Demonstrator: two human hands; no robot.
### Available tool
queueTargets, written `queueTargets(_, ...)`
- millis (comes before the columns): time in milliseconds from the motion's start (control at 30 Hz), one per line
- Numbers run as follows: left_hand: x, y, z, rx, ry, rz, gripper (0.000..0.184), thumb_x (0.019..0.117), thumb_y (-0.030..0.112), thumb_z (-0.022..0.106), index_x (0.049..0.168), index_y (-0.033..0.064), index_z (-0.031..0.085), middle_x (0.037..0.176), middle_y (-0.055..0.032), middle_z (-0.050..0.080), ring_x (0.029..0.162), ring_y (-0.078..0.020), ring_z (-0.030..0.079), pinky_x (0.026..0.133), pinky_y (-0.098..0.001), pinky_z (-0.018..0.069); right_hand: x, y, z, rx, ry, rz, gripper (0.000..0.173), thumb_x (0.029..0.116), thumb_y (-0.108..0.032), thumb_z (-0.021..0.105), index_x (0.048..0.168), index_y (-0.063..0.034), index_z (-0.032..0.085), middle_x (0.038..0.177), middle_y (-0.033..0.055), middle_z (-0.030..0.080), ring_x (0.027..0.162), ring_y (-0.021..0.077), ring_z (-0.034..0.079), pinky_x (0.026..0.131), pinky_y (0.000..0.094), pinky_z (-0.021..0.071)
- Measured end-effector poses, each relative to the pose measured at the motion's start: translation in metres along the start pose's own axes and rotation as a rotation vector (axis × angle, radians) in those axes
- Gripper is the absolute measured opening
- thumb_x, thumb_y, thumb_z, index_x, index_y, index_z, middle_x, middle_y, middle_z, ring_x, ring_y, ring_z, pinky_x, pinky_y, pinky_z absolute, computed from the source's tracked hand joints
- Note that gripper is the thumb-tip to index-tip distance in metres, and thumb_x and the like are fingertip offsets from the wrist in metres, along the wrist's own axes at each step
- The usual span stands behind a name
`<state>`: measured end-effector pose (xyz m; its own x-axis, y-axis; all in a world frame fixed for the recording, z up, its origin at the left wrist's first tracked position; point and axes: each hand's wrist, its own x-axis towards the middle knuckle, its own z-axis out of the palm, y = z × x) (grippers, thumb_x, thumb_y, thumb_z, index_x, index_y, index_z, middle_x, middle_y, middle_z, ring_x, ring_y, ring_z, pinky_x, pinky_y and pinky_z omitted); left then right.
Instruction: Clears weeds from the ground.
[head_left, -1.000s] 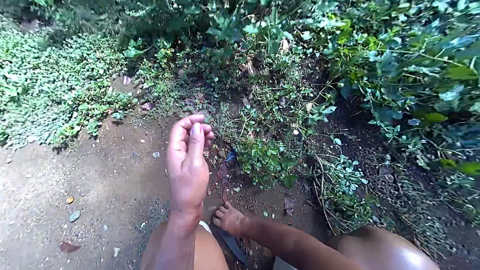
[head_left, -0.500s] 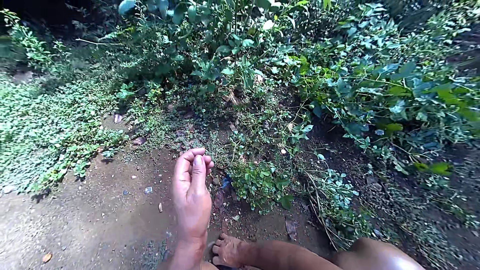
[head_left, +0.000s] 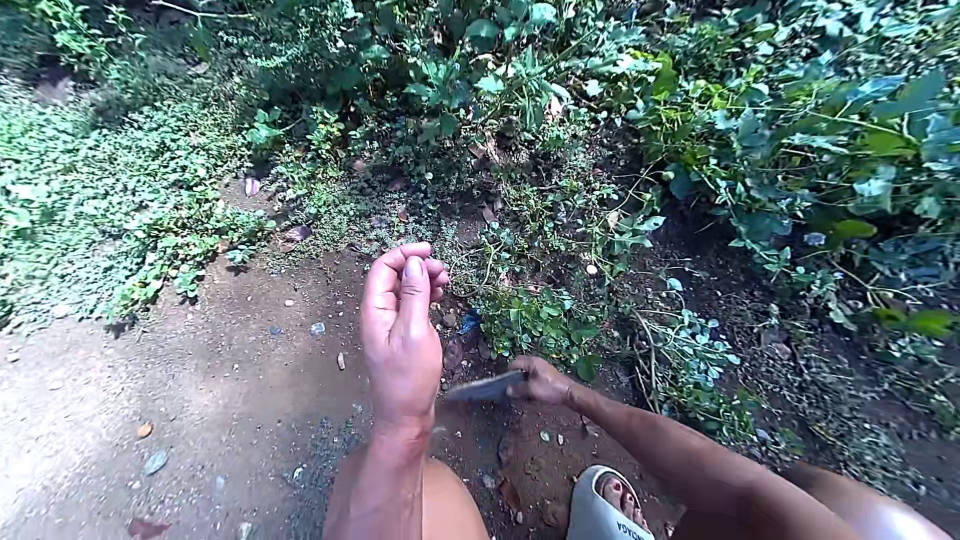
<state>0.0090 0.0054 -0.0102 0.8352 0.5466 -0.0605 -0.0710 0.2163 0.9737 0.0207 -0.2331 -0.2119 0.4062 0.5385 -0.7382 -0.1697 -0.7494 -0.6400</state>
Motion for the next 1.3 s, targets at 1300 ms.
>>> queueTargets(1300,0.011,-0.011,-0.010,0.026,-0.052,-0.027,0.025,0.1064,0.006,0.038,0.110,0.0075,0.062,0.088,0.0043,0.068,0.082,-0.0060,0.068,0.081,-0.0240,0.0590,0.082,-0.040,0.067,1.125,1.162,0.379,0.017,0.0934,-0.009,0.073,0.089,0.0038,0.062,0.077,0.0113,0.061,0.065,0.0172,0.057,0.062,0.0354,0.0498)
